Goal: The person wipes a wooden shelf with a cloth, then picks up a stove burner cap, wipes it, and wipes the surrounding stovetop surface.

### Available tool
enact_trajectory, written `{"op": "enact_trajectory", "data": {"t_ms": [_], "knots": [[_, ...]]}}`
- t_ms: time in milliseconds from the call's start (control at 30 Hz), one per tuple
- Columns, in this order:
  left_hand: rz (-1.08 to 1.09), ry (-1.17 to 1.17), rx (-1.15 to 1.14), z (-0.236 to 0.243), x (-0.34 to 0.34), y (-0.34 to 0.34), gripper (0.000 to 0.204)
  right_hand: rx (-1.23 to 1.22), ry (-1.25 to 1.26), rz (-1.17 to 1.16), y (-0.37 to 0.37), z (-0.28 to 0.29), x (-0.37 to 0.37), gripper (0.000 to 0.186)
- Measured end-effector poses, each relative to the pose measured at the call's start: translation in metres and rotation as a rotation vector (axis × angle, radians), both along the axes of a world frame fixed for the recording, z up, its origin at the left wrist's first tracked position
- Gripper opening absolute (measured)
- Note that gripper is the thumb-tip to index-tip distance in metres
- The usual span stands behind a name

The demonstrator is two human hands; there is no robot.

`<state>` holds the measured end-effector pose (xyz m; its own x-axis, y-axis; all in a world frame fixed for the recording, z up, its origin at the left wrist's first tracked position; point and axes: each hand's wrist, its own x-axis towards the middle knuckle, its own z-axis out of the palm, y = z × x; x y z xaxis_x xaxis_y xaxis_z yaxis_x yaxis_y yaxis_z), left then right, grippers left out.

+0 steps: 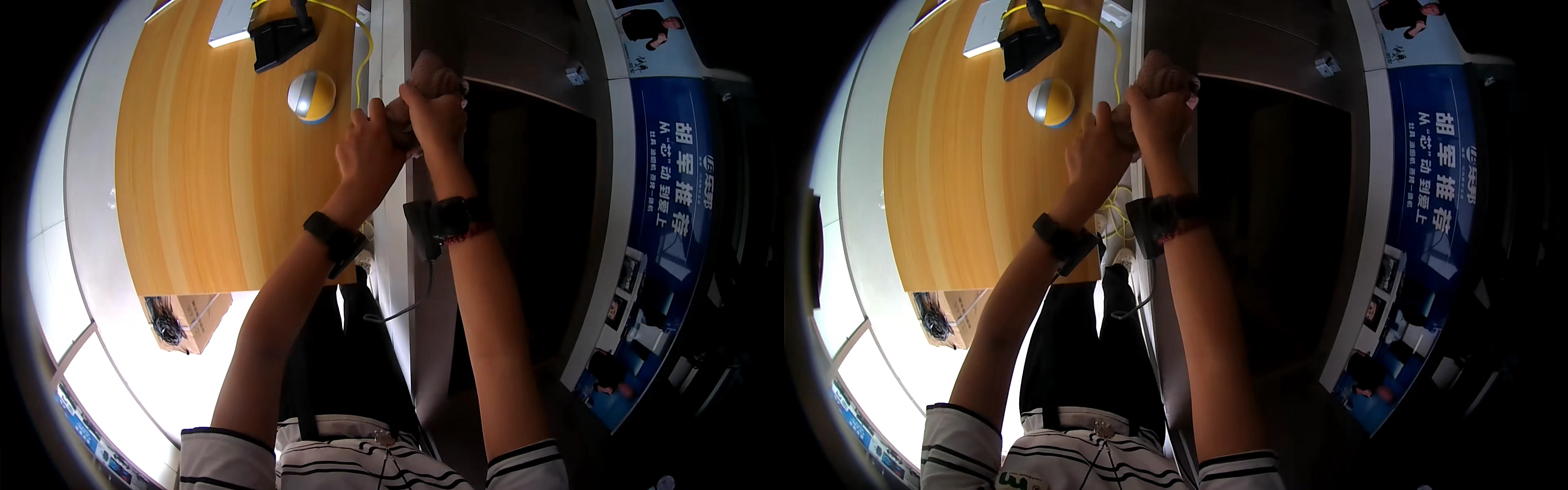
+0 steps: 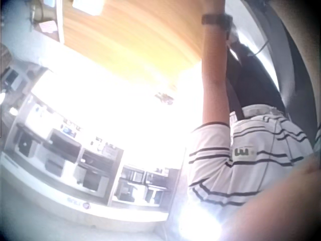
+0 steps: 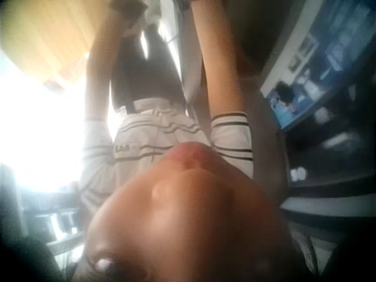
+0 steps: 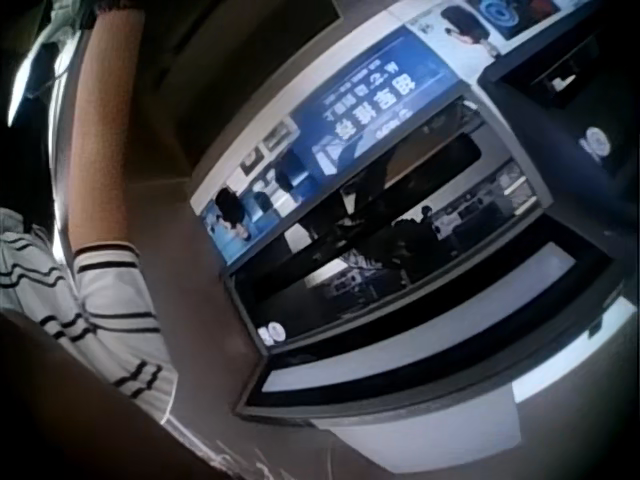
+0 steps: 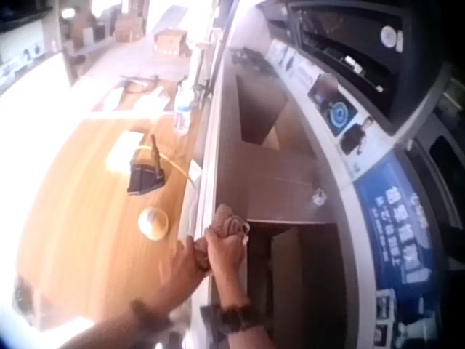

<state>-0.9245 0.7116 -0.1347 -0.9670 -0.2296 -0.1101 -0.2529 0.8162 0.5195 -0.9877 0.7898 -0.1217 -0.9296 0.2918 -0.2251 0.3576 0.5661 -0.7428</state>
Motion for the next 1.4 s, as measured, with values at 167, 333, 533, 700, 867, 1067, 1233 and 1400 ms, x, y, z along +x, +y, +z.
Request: {"op": "enact_trajectory", "data": {"t_ms": [167,333,533,700,867,1067,1233,1400], "knots": [[0.071,0.104,0.005,-0.011,-0.04,-0.003,0.059,-0.004,0.062,-0.041,-0.01,-0.009,-0.045,0.067],[0.147,0.141,0.052,-0.015,-0.074,-0.001,0.05,-0.104,0.118,0.03,-0.008,-0.021,-0.088,0.066],[0.086,0.159,0.153,0.003,-0.1,-0.008,0.057,-0.053,0.18,0.073,-0.018,-0.025,-0.139,0.065],[-0.033,0.124,0.33,0.01,-0.1,-0.032,0.066,0.132,-0.028,0.331,-0.008,-0.004,-0.156,0.054],[-0.012,0.395,0.27,0.039,-0.117,-0.051,0.074,0.29,0.164,0.529,0.019,0.037,-0.161,0.052],[-0.026,0.53,0.184,0.078,-0.144,-0.068,0.081,0.645,0.673,0.902,0.008,0.1,-0.16,0.029],[-0.117,0.631,0.269,0.006,-0.174,-0.037,0.089,0.925,0.851,1.132,0.024,0.065,-0.188,0.034],[-0.151,0.386,0.146,-0.016,-0.168,-0.015,0.069,0.657,0.85,1.045,0.024,-0.001,-0.186,0.044]]}}
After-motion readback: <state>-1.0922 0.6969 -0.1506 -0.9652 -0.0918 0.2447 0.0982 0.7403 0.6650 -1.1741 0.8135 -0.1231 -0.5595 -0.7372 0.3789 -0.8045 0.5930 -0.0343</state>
